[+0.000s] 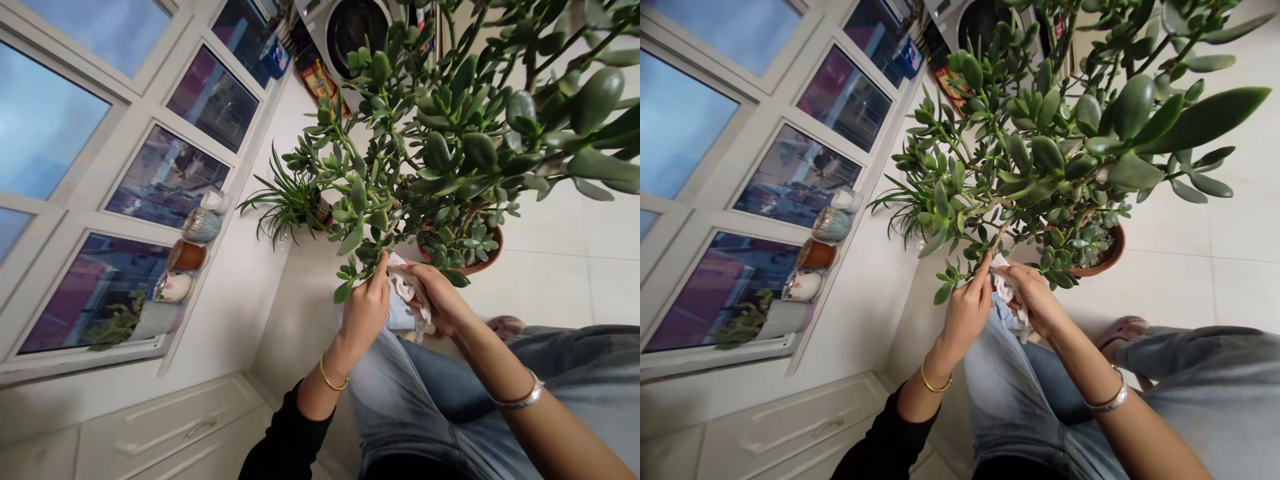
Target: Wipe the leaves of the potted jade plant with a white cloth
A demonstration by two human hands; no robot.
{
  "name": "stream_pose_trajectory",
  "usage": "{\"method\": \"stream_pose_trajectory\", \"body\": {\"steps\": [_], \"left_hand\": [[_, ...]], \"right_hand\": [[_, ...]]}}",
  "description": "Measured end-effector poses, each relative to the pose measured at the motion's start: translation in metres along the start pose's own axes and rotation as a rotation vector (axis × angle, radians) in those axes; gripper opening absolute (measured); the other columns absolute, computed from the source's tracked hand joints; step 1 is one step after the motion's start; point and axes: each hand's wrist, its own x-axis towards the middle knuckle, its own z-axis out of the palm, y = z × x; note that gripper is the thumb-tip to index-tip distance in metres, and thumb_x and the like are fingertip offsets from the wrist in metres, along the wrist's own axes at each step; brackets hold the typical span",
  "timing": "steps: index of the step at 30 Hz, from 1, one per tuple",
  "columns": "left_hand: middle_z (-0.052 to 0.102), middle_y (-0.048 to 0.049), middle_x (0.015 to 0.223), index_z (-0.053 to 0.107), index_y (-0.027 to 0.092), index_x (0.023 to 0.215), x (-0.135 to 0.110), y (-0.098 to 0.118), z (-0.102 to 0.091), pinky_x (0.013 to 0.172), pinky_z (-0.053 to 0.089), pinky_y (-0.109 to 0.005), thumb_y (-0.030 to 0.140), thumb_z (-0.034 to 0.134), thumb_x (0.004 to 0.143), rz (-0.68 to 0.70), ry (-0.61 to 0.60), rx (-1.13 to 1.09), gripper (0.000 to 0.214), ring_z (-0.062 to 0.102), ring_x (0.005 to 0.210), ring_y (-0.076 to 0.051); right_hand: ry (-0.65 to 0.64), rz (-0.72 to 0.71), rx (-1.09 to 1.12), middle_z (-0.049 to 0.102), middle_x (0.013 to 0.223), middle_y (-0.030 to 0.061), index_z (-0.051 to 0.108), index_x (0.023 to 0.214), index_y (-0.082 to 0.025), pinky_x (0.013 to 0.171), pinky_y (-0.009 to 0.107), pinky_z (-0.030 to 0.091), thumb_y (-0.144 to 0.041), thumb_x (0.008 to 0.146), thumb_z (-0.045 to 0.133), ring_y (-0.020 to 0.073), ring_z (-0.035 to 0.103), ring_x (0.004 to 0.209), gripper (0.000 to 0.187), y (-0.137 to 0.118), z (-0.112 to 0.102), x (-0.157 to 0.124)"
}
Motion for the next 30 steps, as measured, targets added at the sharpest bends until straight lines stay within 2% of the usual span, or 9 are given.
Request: {"method": "stream_pose_trajectory", "body": {"steps": [3,7,10,12,16,18,23,30], "left_hand": [[0.078,-0.0120,0.119,0.057,0.026,0.150,-0.012,0.004,0.006,0.071,0.063,-0.031,0.026,0.043,0.106,-0.105,0.022,-0.357,0.046,0.074,0.074,-0.017],[0.072,-0.0125,0.131,0.064,0.025,0.142,-0.024,0.008,0.022,0.070,0.065,-0.029,0.037,0.057,0.102,-0.392,0.071,-0.847,0.042,0.074,0.092,-0.019],[0.070,-0.0125,0.137,0.066,0.023,0.138,-0.024,0.013,0.029,0.087,0.065,-0.032,0.038,0.065,0.096,-0.556,0.110,-1.083,0.045,0.072,0.108,-0.021],[0.069,-0.0117,0.140,0.066,0.022,0.136,-0.020,0.021,0.028,0.099,0.061,-0.036,0.035,0.066,0.094,-0.636,0.130,-1.199,0.044,0.070,0.118,-0.022],[0.064,-0.0125,0.147,0.063,0.020,0.132,-0.008,0.041,0.019,0.108,0.055,-0.040,0.031,0.064,0.088,-0.775,0.180,-1.390,0.045,0.064,0.133,-0.025],[0.063,-0.0124,0.149,0.062,0.020,0.131,-0.004,0.050,0.014,0.113,0.052,-0.041,0.030,0.062,0.087,-0.810,0.194,-1.449,0.045,0.059,0.140,-0.026],[0.061,-0.0098,0.152,0.060,0.023,0.128,0.000,0.060,0.005,0.119,0.047,-0.040,0.029,0.055,0.086,-0.849,0.179,-1.513,0.043,0.052,0.147,-0.024],[0.062,-0.0071,0.151,0.064,0.024,0.123,0.001,0.058,0.003,0.119,0.046,-0.041,0.028,0.054,0.090,-0.850,0.189,-1.626,0.035,0.050,0.149,-0.024]], "right_hand": [[-0.002,-0.034,-0.008,0.052,0.053,-0.0057,0.058,0.073,-0.021,0.038,0.022,0.022,-0.045,0.066,0.074,0.0085,0.036,0.044,0.030,0.002,0.000,0.007],[0.001,-0.060,-0.014,0.056,0.059,-0.0045,0.063,0.080,-0.020,0.040,0.022,0.025,-0.044,0.069,0.073,0.0090,0.037,0.047,0.028,0.006,0.000,0.012],[0.008,-0.098,-0.130,0.052,0.060,-0.0053,0.067,0.089,-0.021,0.042,0.023,0.027,-0.049,0.075,0.070,0.0100,0.037,0.048,0.032,0.010,-0.003,0.010],[0.046,-0.186,-0.287,0.052,0.064,-0.0044,0.069,0.099,-0.022,0.046,0.024,0.031,-0.054,0.083,0.066,0.0117,0.040,0.051,0.036,0.014,-0.008,0.008],[0.204,-0.580,-0.611,0.060,0.084,0.0029,0.070,0.108,-0.022,0.065,0.030,0.046,-0.054,0.097,0.055,0.0189,0.054,0.074,0.037,0.021,-0.017,0.004],[0.206,-0.705,-0.706,0.059,0.089,0.0046,0.071,0.113,-0.023,0.071,0.032,0.048,-0.050,0.102,0.049,0.0208,0.056,0.080,0.036,0.022,-0.018,0.005],[0.098,-0.759,-0.830,0.051,0.085,0.0032,0.072,0.120,-0.022,0.071,0.033,0.049,-0.037,0.105,0.044,0.0207,0.055,0.078,0.035,0.020,-0.018,0.013],[0.088,-0.781,-1.063,0.052,0.092,0.0053,0.072,0.125,-0.020,0.073,0.035,0.049,-0.026,0.102,0.042,0.0211,0.058,0.080,0.039,0.017,-0.020,0.019]]}}
